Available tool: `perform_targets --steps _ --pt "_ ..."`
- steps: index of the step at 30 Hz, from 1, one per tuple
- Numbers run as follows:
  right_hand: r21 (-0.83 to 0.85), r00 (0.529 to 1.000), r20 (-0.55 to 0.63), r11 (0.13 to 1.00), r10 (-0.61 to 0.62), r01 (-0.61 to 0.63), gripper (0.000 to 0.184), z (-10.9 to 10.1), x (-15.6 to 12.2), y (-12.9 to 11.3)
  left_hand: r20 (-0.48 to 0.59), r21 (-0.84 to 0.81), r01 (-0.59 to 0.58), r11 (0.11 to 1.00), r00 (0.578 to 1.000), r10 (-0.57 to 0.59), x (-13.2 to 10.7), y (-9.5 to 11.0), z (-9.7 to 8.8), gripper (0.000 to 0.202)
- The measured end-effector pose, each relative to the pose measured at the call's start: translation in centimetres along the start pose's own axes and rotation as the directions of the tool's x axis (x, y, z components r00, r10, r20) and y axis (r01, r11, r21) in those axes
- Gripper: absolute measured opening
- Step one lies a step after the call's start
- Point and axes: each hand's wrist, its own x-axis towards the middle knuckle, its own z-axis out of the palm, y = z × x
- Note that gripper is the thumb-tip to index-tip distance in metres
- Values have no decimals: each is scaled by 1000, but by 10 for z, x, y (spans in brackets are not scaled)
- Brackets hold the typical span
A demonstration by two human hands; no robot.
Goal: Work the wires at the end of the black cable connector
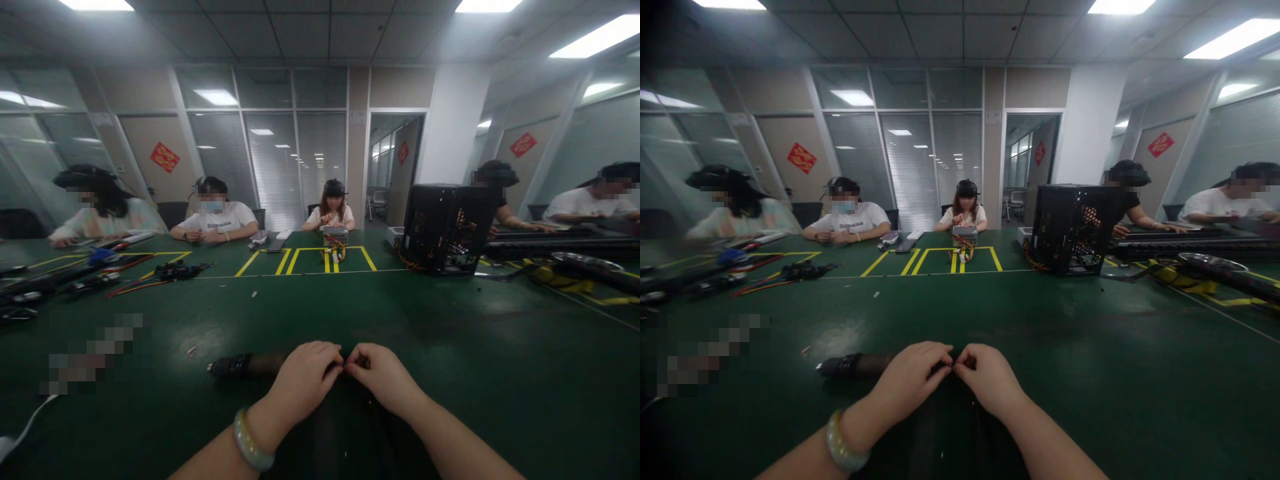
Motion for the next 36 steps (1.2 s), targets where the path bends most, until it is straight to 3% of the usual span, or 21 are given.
perform_targets --steps 8,25,32,36 --pt "-13 1000 -2 1000 7 -7 8 0 0 0 7 30 13 999 1000 -13 1 0 2 22" --pt "18 1000 2 1000 14 -14 10 2 1 2 25 21 10 1000 1000 -11 0 -1 1 9" --pt "29 1000 -6 999 17 -17 9 3 1 3 0 28 24 999 1000 -24 0 0 1 21" --pt "19 1000 7 1000 18 -19 9 3 1 3 -2 38 12 999 1000 -12 -1 2 1 15"
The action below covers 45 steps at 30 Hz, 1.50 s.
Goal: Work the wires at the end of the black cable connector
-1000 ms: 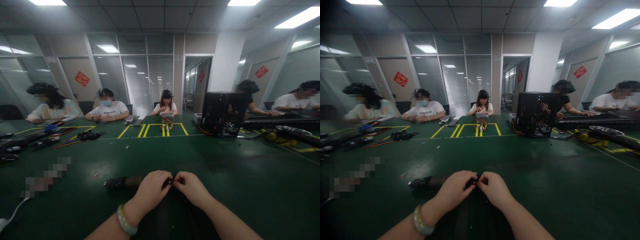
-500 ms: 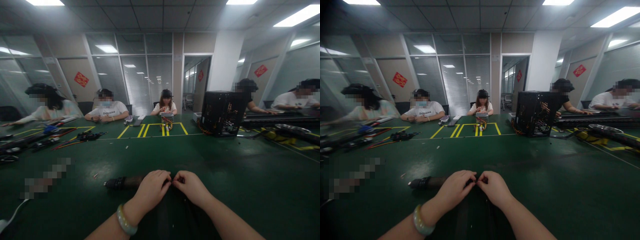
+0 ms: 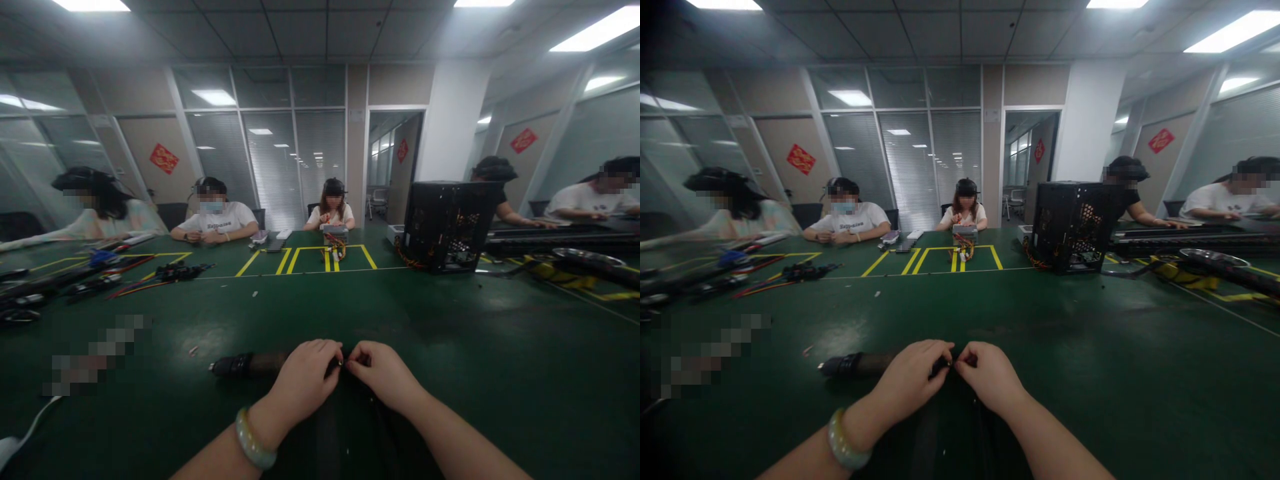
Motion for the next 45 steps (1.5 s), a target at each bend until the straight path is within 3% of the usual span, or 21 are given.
perform_targets --steps 12,21,33,45 --pt "-41 1000 11 999 -4 4 9 -4 -2 -7 -5 -10 -14 1000 1000 14 0 1 -3 6" --pt "-12 1000 -9 1000 -3 3 10 -3 -1 -6 3 -31 -25 999 1000 25 1 2 -3 24" --pt "25 1000 19 1000 -4 3 9 -5 -2 -8 18 -12 -3 1000 1000 3 1 -1 -1 11" --pt "-31 1000 18 1000 4 -3 10 -4 -2 -5 25 26 -5 1000 1000 4 1 2 -3 16"
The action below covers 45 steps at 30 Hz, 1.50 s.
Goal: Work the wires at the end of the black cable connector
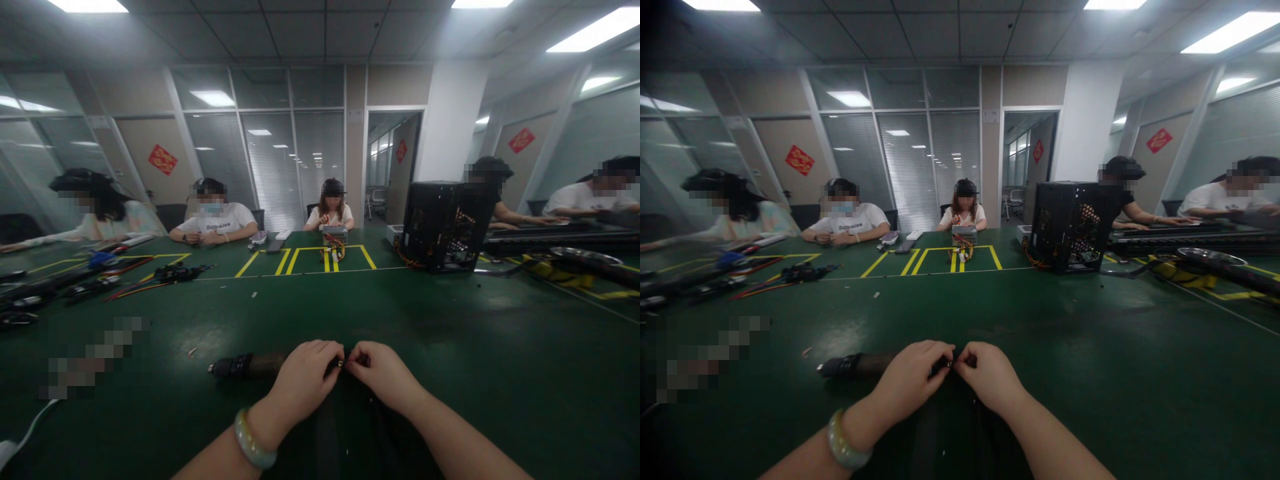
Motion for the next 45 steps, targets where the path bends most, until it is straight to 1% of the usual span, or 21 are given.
perform_targets --steps 4,9,12,15,20,29,37,45 --pt "-18 1000 -15 1000 -10 10 9 0 0 -1 7 -19 -11 1000 1000 11 0 0 0 10" --pt "-30 999 -35 999 -24 23 9 2 0 -1 14 -20 -22 1000 1000 23 0 1 -3 9" --pt "-35 999 -37 999 -23 21 9 2 1 0 24 -20 -35 999 999 35 0 1 -3 12" --pt "-30 999 -29 999 -22 21 10 1 0 0 15 -13 -16 1000 1000 16 -1 0 -1 17" --pt "-26 999 -22 999 -28 28 8 1 0 0 6 -34 -19 999 1000 20 0 -1 0 8" --pt "-15 1000 4 1000 -22 22 8 0 0 0 -2 -25 3 1000 1000 -3 0 2 -3 9" --pt "-63 999 -21 997 -38 37 6 2 2 4 -23 -40 11 999 1000 -12 1 2 -1 8" --pt "-46 999 -28 998 -42 41 7 1 1 2 -40 -45 20 999 999 -22 0 1 0 7"
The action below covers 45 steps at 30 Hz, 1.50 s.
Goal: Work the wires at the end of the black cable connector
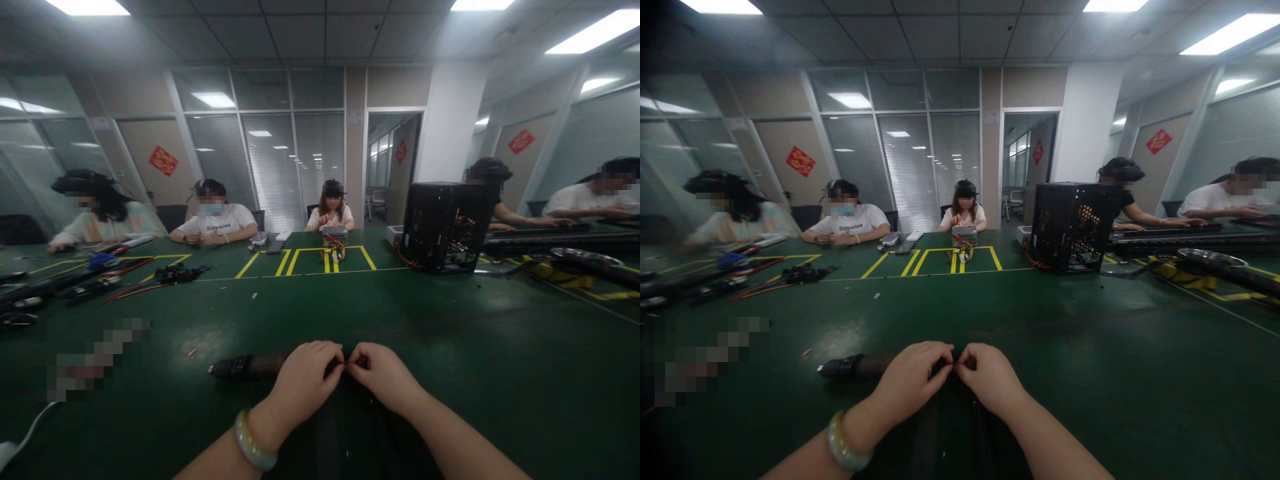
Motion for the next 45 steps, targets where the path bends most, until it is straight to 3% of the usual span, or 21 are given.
perform_targets --steps 45 --pt "11 998 24 998 55 -55 9 -2 -2 -7 -8 -6 -8 1000 1000 8 0 1 -1 15"
